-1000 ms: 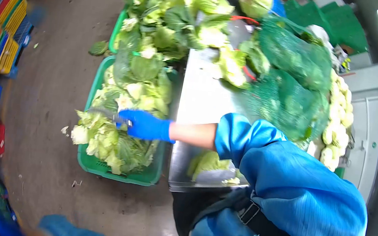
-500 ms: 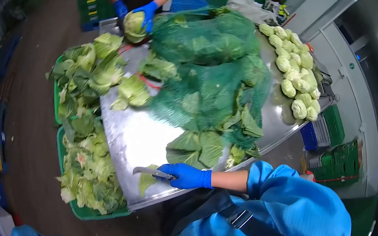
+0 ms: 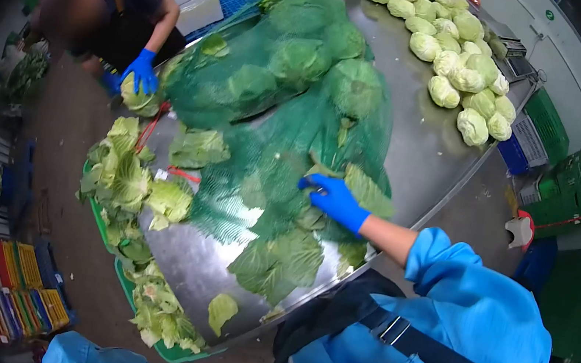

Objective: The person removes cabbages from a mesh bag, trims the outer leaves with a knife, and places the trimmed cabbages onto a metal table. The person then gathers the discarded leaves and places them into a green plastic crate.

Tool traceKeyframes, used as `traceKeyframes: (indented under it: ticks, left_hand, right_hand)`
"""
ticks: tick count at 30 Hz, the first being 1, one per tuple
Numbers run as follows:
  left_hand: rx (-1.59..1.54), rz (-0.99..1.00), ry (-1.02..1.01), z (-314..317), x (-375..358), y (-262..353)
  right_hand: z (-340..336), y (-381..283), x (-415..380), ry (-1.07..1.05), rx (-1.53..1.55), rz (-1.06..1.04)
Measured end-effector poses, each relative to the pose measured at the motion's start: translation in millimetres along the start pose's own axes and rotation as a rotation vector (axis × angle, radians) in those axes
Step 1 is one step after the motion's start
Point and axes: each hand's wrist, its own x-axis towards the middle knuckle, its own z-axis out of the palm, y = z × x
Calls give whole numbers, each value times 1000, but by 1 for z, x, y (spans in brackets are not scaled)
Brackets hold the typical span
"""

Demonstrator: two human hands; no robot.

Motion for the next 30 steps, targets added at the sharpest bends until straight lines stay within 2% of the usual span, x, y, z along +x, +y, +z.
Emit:
traceKeyframes:
  ticks: [1,2,5,7,9,10,11,13,14,15,17,19,20,21,23,25,26,27,29,30]
  left_hand:
    - [-39,32,-3,8,8,-5]
    - [-83,66,10,17,16,-6]
    - [-186,148,28,43,43,-9]
    - [-229,160,37,59,69,-6]
    - [-220,87,99,60,78,-19]
    - [-145,-66,53,51,69,-39]
    - [13,-436,-34,30,39,-74]
    - [261,-1248,-349,-3,-39,-152]
    - [330,-1417,-587,-34,-94,-196]
    - [584,-1251,-831,-50,-140,-225]
    - [887,-1083,-767,-92,-180,-266]
    - [1263,-923,-611,-142,-168,-285]
    - [1409,-667,-467,-154,-155,-291]
    - [1359,-751,-276,-161,-131,-296]
    - [1204,-753,-38,-138,-101,-308]
    - [1240,-481,-223,-121,-95,-334]
    - [1195,-452,-298,-76,-85,-329]
    - [1301,-33,-513,-60,-90,-341]
    - [1049,-177,-808,-32,-104,-352]
    - [1138,-307,-944,-31,-117,-365]
  right_hand:
    - [0,-3,4,-4,-211,66]
    - [1,6,8,91,-349,5]
    - [-36,28,25,46,-488,187]
    - [-39,46,19,52,-477,313]
    - [-50,62,14,60,-390,400]
    - [-53,68,14,65,-348,435]
    - [-53,76,16,61,-312,460]
    - [-49,91,17,46,-247,508]
    - [-45,94,17,50,-200,499]
    - [-44,98,18,51,-157,488]
    - [-42,109,19,50,-60,450]
    - [-35,119,11,101,-50,421]
    - [-30,121,7,126,-45,408]
    - [-27,118,3,104,6,444]
    - [-29,104,-4,56,100,511]
    - [-15,109,-9,145,133,392]
    - [-8,110,-14,193,148,333]
    - [-7,94,-18,285,233,295]
    - [1,83,-29,321,245,281]
    - [5,80,-36,334,250,273]
